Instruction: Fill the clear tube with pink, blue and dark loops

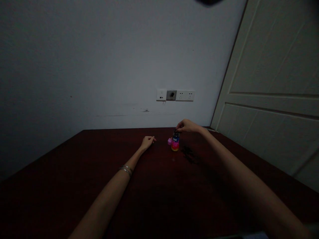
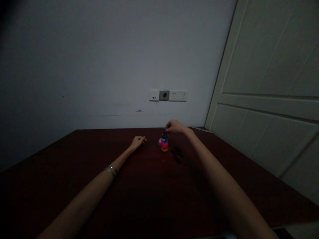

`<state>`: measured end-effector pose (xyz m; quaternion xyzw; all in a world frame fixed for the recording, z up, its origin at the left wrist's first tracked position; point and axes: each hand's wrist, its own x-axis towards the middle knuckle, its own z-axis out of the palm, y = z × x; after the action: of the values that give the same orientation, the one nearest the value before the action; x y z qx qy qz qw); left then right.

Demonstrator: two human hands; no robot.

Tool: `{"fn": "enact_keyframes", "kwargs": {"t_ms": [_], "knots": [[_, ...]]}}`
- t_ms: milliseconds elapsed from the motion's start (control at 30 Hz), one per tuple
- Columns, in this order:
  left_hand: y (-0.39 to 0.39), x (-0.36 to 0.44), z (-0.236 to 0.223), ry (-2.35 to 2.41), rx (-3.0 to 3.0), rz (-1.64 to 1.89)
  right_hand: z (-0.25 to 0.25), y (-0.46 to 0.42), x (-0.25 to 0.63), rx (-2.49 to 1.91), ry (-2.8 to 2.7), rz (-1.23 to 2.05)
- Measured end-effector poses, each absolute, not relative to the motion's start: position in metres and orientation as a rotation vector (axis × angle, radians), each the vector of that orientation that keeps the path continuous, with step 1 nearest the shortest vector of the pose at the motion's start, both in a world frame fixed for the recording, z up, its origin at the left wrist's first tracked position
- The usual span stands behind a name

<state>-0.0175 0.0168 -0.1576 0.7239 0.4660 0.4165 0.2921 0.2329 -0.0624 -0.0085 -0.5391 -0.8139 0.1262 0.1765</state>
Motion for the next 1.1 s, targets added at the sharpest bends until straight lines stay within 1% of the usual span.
{"fn": "enact_keyframes", "kwargs": {"t_ms": [267,533,800,1100], "knots": [[0.023,-0.018,-0.163,1.232,1.949,1.107,0.000,-0.079,0.232,-1.582,-2.263,0.210],[0.020,-0.018,-0.161,1.241,1.948,1.107,-0.011,-0.068,0.233,-1.557,-2.279,0.348],[0.014,-0.018,-0.157,1.261,1.931,1.098,-0.018,-0.065,0.223,-1.661,-2.263,0.306],[0.011,-0.016,-0.156,1.254,1.901,1.095,-0.007,-0.067,0.219,-1.638,-2.277,0.281]]}}
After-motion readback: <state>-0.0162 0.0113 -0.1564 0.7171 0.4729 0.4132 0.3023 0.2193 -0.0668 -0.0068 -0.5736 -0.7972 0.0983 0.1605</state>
